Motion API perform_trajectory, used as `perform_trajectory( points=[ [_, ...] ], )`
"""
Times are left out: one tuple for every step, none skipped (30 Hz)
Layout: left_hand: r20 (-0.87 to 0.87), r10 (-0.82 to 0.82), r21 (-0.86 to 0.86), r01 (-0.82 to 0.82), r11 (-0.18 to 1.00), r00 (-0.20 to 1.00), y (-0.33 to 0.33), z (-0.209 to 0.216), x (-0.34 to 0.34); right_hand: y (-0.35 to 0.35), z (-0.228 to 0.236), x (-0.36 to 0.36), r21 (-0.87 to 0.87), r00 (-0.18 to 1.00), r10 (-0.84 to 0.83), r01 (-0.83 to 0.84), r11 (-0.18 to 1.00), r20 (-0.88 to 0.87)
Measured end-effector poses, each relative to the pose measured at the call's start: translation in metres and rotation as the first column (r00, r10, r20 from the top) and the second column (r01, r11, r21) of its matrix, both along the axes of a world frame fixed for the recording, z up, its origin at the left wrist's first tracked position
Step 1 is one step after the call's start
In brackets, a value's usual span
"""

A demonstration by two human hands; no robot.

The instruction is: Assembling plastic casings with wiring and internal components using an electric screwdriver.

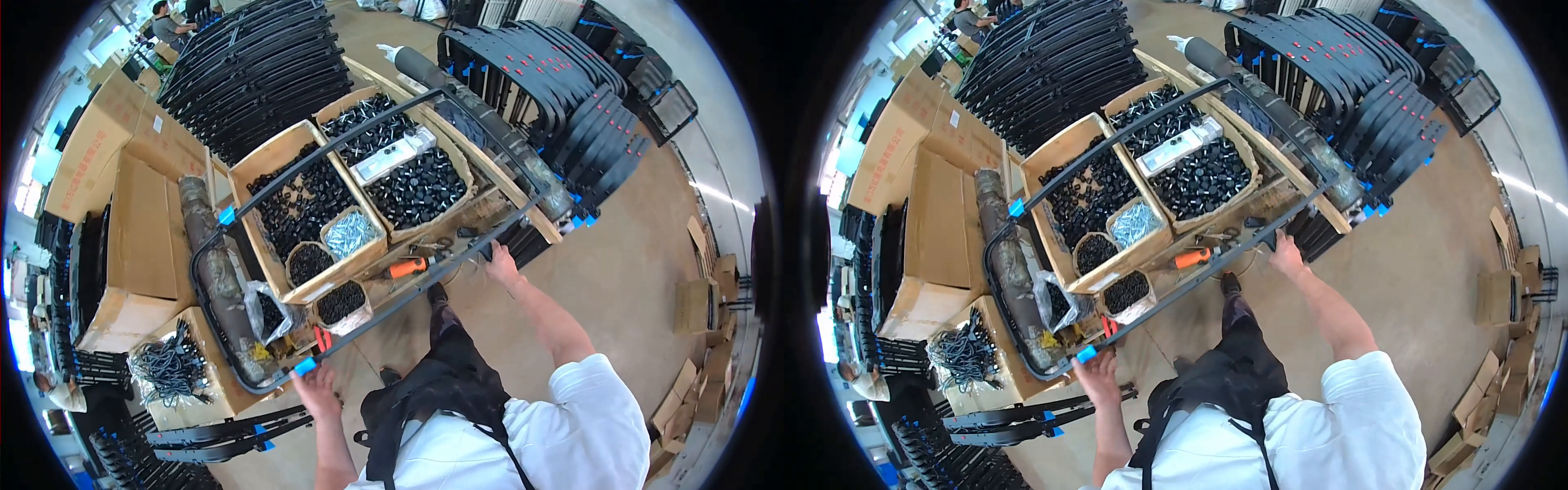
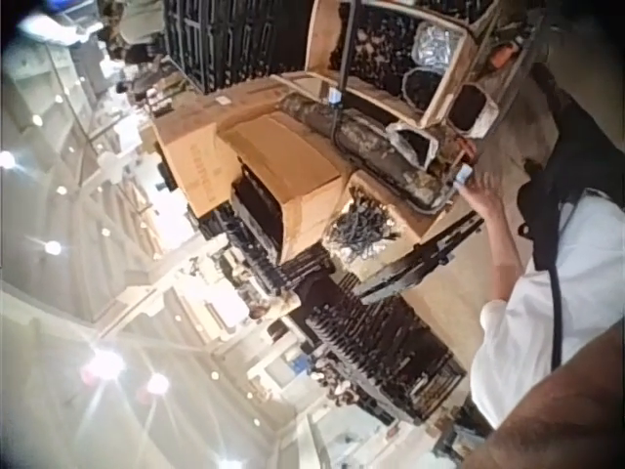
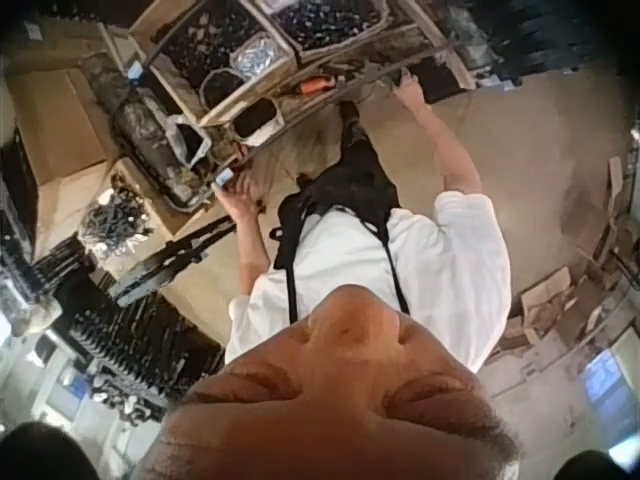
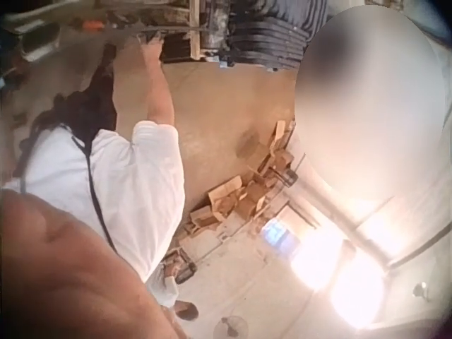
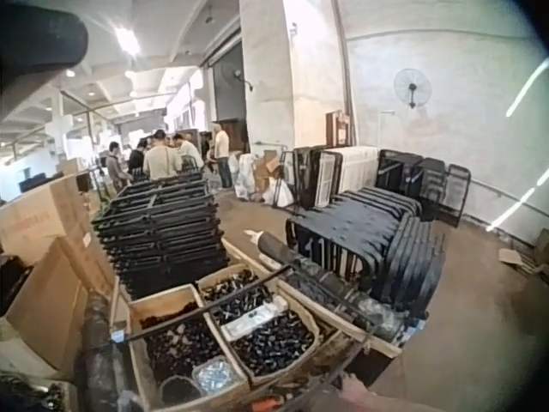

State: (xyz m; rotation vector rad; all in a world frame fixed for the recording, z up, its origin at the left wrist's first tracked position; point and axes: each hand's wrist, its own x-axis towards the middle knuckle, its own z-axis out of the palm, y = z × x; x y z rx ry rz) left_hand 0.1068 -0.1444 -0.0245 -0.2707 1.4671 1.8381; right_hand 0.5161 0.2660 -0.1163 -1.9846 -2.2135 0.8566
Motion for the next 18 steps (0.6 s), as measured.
perform_trajectory(
  points=[
    [0.006,0.125,-0.04,-0.124,0.991,0.992,0.015,0.003,0.0,0.028,-0.03,0.018,0.075,1.0,0.005,-0.005,0.997,0.008],
    [0.023,0.196,-0.077,-0.194,0.978,0.98,0.027,0.003,-0.004,0.054,-0.049,0.025,0.145,1.0,0.021,-0.022,0.989,0.01],
    [0.02,0.28,-0.122,-0.276,0.953,0.96,0.03,0.006,-0.013,0.075,-0.052,0.018,0.123,0.999,0.036,-0.035,0.992,-0.002],
    [0.064,0.3,-0.136,-0.29,0.947,0.952,0.019,0.005,-0.026,0.09,-0.047,0.003,0.073,0.999,0.015,-0.017,0.997,0.029],
    [0.116,0.315,-0.146,-0.297,0.944,0.942,0.013,0.003,-0.035,0.102,-0.043,-0.005,0.03,0.998,-0.009,0.007,1.0,0.069],
    [0.07,0.36,-0.22,-0.337,0.915,0.93,0.017,0.005,-0.034,0.112,-0.047,-0.011,0.07,0.994,-0.008,0.0,0.998,0.112],
    [0.063,0.37,-0.233,-0.347,0.908,0.927,0.023,0.005,-0.035,0.121,-0.049,-0.01,0.055,0.994,0.004,-0.01,0.998,0.11],
    [0.042,0.354,-0.278,-0.329,0.902,0.934,0.031,0.004,-0.038,0.128,-0.049,-0.006,0.078,0.976,0.084,-0.101,0.992,0.201],
    [0.02,0.338,-0.331,-0.313,0.89,0.941,0.029,0.003,-0.039,0.125,-0.042,-0.006,0.083,0.943,0.165,-0.197,0.977,0.29],
    [0.007,0.377,-0.399,-0.343,0.851,0.926,0.036,0.004,-0.04,0.121,-0.037,-0.007,0.267,0.889,0.187,-0.317,0.91,0.418],
    [-0.013,0.378,-0.413,-0.349,0.841,0.926,0.029,0.006,-0.042,0.115,-0.024,-0.021,0.246,0.889,0.217,-0.334,0.91,0.404],
    [-0.042,0.412,-0.446,-0.387,0.807,0.91,0.016,0.012,-0.042,0.111,-0.001,-0.049,0.21,0.841,0.416,-0.501,0.839,0.347],
    [-0.045,0.412,-0.475,-0.382,0.793,0.91,0.025,0.013,-0.042,0.111,0.014,-0.052,0.185,0.768,0.563,-0.628,0.756,0.306],
    [-0.035,0.436,-0.492,-0.395,0.776,0.899,0.035,0.012,-0.04,0.111,-0.018,-0.049,0.228,0.778,0.529,-0.614,0.756,0.34],
    [0.011,0.398,-0.46,-0.349,0.816,0.917,0.041,0.012,-0.041,0.112,-0.035,-0.048,0.223,0.776,0.539,-0.618,0.754,0.327],
    [0.041,0.39,-0.461,-0.329,0.824,0.92,0.048,0.012,-0.04,0.114,-0.048,-0.048,0.172,0.787,0.492,-0.58,0.796,0.373],
    [0.072,0.382,-0.46,-0.309,0.832,0.921,0.055,0.012,-0.039,0.116,-0.058,-0.047,0.124,0.79,0.445,-0.536,0.835,0.421],
    [0.086,0.406,-0.446,-0.33,0.832,0.91,0.051,0.009,-0.041,0.116,-0.064,-0.052,0.137,0.79,0.474,-0.559,0.818,0.389]
  ],
)
